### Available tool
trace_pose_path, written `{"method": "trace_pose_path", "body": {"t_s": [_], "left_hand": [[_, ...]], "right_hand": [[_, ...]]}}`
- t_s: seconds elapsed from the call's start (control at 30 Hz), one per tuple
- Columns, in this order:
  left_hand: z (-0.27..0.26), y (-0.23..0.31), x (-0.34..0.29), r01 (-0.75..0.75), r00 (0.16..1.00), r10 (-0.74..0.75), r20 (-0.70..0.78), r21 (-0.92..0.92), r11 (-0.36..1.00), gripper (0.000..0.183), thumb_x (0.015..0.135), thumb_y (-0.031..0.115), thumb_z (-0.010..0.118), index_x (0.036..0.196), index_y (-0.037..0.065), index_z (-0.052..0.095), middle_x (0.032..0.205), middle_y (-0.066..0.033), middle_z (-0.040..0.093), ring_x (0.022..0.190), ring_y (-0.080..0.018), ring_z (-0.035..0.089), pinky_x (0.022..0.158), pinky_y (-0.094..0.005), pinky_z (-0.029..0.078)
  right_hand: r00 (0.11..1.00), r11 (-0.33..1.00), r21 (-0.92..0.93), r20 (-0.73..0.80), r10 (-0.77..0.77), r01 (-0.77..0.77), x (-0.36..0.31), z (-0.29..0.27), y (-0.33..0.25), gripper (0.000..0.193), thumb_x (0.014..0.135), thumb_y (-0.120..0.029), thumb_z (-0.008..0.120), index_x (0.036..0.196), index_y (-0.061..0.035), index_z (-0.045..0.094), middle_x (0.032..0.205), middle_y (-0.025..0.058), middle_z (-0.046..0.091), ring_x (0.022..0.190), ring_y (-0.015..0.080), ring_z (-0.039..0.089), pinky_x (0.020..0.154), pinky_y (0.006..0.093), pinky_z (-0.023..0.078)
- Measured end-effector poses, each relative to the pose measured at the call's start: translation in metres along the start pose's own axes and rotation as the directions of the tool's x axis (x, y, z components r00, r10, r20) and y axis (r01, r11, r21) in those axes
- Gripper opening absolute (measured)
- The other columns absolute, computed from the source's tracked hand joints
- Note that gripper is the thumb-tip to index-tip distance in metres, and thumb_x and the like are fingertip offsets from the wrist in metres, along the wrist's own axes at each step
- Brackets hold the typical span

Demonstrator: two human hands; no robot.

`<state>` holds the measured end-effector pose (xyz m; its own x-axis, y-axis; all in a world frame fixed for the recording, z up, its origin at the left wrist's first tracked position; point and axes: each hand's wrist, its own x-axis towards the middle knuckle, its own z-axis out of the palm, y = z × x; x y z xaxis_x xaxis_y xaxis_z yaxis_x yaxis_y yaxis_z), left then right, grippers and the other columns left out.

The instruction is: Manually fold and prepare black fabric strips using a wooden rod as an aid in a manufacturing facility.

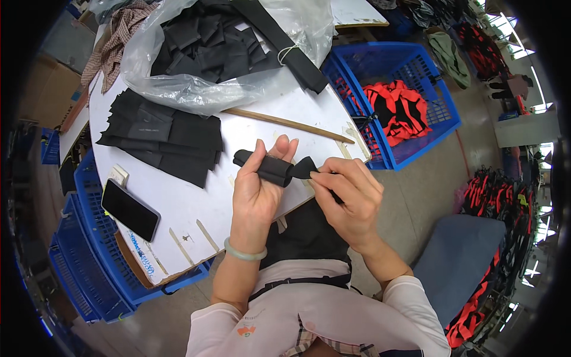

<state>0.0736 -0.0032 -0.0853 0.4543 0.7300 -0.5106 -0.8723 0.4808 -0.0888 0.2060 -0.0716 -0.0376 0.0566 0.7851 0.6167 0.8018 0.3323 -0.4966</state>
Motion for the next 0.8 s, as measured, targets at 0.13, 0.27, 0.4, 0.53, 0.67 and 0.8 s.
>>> {"method": "trace_pose_path", "body": {"t_s": [0.13,0.27,0.4,0.53,0.67,0.8], "left_hand": [[0.004,-0.005,-0.001,-0.076,0.997,0.076,0.000,0.026,0.997,0.022,0.091,0.010,0.054,0.103,-0.004,0.041,0.090,-0.0169,0.058,0.088,-0.0260,0.061,0.100,-0.0408,0.044],[-0.003,-0.001,0.001,-0.107,0.981,0.114,0.157,-0.050,0.993,0.014,0.090,0.012,0.057,0.094,0.002,0.047,0.075,-0.0084,0.054,0.060,-0.0143,0.050,0.074,-0.0275,0.048],[0.003,-0.002,-0.001,-0.138,0.971,0.149,0.189,-0.073,0.988,0.011,0.091,0.014,0.057,0.090,0.006,0.049,0.067,-0.0045,0.047,0.051,-0.0100,0.034,0.052,-0.0231,0.035],[0.000,-0.004,0.000,-0.133,0.962,0.141,0.233,-0.049,0.990,0.014,0.091,0.017,0.056,0.087,0.006,0.049,0.066,-0.0036,0.044,0.050,-0.0099,0.035,0.051,-0.0230,0.034],[0.001,-0.004,0.000,-0.149,0.958,0.160,0.236,-0.063,0.987,0.019,0.093,0.023,0.053,0.084,0.007,0.049,0.068,-0.0042,0.044,0.052,-0.0113,0.035,0.054,-0.0243,0.035],[0.018,-0.016,-0.008,-0.291,0.944,0.280,0.173,0.039,0.956,0.028,0.093,0.033,0.051,0.081,0.008,0.049,0.070,-0.0041,0.045,0.056,-0.0132,0.036,0.063,-0.0272,0.040]], "right_hand": [[0.999,1.000,-0.013,0.038,-0.019,0.020,-0.001,0.001,-0.005,0.012,0.063,0.001,0.069,0.072,-0.0028,0.063,0.078,0.0032,0.060,0.058,0.0173,0.053,0.045,0.0283,0.043],[0.997,0.999,0.033,0.070,-0.029,0.026,-0.006,0.004,-0.011,0.011,0.063,0.001,0.069,0.071,-0.0030,0.063,0.079,0.0036,0.060,0.059,0.0170,0.053,0.046,0.0277,0.043],[0.996,0.997,0.072,0.085,-0.001,-0.005,-0.008,0.007,-0.017,0.012,0.062,0.002,0.069,0.071,-0.0026,0.063,0.079,0.0043,0.060,0.060,0.0178,0.054,0.047,0.0276,0.044],[0.996,0.986,0.145,0.038,0.080,-0.085,-0.004,0.009,-0.019,0.013,0.062,0.003,0.068,0.072,-0.0019,0.063,0.079,0.0051,0.061,0.060,0.0192,0.054,0.049,0.0288,0.044],[0.996,0.991,0.098,0.024,0.087,-0.089,-0.006,0.009,-0.020,0.013,0.063,0.004,0.067,0.072,-0.0017,0.061,0.078,0.0059,0.061,0.060,0.0202,0.054,0.049,0.0303,0.044],[0.989,0.985,0.096,-0.024,0.147,-0.144,-0.010,0.013,-0.012,0.014,0.063,0.005,0.067,0.072,-0.0021,0.059,0.078,0.0058,0.062,0.059,0.0209,0.054,0.049,0.0304,0.044]]}}
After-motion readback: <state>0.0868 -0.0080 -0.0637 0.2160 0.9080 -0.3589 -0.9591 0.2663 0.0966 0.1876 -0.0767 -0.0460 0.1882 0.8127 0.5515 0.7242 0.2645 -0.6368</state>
